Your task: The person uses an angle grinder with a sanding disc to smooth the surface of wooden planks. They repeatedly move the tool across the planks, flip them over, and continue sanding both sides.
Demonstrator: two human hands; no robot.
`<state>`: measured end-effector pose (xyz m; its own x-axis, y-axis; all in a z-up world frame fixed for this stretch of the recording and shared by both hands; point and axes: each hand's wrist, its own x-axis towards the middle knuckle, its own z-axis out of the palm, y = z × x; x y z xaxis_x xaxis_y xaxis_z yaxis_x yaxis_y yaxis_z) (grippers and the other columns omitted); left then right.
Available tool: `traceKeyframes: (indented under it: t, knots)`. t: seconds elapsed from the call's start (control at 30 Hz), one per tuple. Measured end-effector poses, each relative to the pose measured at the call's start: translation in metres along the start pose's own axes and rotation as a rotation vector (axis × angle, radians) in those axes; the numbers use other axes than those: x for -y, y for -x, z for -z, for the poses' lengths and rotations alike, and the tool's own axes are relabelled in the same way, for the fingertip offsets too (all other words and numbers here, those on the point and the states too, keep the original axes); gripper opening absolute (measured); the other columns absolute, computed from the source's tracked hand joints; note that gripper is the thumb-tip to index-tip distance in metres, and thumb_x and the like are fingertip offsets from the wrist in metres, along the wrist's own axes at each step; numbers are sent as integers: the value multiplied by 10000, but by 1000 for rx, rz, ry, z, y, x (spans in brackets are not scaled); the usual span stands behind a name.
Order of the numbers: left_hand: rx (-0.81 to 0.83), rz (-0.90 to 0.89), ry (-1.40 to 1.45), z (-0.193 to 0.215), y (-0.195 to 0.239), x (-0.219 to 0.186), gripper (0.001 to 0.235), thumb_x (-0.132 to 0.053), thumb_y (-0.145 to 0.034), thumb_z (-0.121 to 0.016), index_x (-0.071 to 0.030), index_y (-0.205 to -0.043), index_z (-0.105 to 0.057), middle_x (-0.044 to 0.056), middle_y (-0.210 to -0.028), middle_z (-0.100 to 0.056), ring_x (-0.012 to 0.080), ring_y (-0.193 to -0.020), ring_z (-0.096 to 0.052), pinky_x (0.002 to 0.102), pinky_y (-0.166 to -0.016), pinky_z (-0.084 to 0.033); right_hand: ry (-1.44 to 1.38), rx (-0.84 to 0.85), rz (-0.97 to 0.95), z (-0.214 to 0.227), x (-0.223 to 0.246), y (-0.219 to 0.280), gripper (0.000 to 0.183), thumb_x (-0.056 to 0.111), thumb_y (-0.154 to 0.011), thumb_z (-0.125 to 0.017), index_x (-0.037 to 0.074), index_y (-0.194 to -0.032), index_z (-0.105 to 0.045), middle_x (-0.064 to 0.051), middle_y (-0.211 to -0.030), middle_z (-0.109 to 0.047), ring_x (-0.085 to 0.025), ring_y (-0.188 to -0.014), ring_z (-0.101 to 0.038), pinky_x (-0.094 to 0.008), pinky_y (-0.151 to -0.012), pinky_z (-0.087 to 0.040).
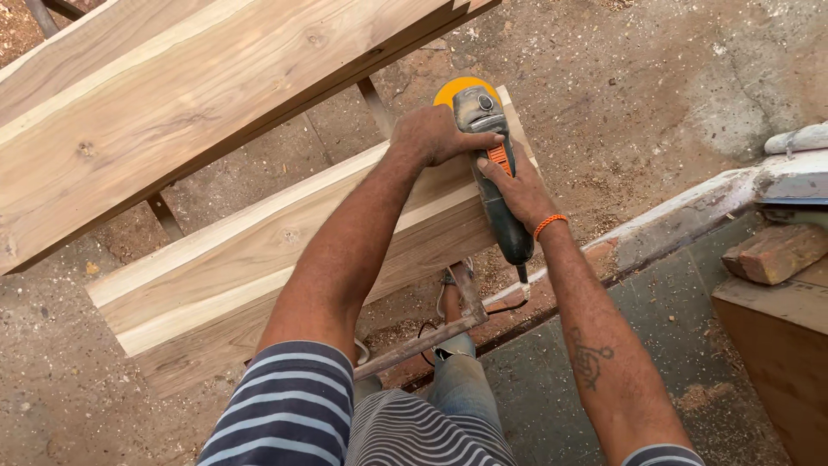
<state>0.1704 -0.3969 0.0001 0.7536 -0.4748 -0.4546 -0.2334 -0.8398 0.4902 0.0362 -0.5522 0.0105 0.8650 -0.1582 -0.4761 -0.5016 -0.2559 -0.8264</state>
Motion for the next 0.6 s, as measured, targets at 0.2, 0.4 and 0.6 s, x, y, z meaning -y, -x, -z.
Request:
traceKeyframes:
  t: [0.2,0.4,0.6]
  knots:
    - [140,-39,-62,-26,-15,-51,986,-988,-596,-533,-87,-913,-779,90,-750,-738,225,-692,-749,382,-579,-558,-136,-71,-89,36,-25,20,674,435,-912,-657,119,-1457,-419,-82,-1169,-619,-137,-959,-658,-309,-728,-597]
    - [164,-169,-80,-57,50,-68,975,-993,-560,-561,-83,-845,-764,77,-710,-720,241,-665,-736,395,-547,-557,-196,-143,-149,20,-62,96,654,411,-916,-651,94,-1450,-444,-97,-1143,-626,-157,-937,-634,-329,-750,-566]
    - [183,-101,-54,-60,148,-2,978,-981,-611,-554,-35,-750,-755,121,-671,-723,278,-626,-732,432,-543,-540,-67,-78,-29,-59,-66,157,746,426,-929,-666,77,-1525,-383,-150,-1309,-617,-255,-1153,-636,-392,-952,-529]
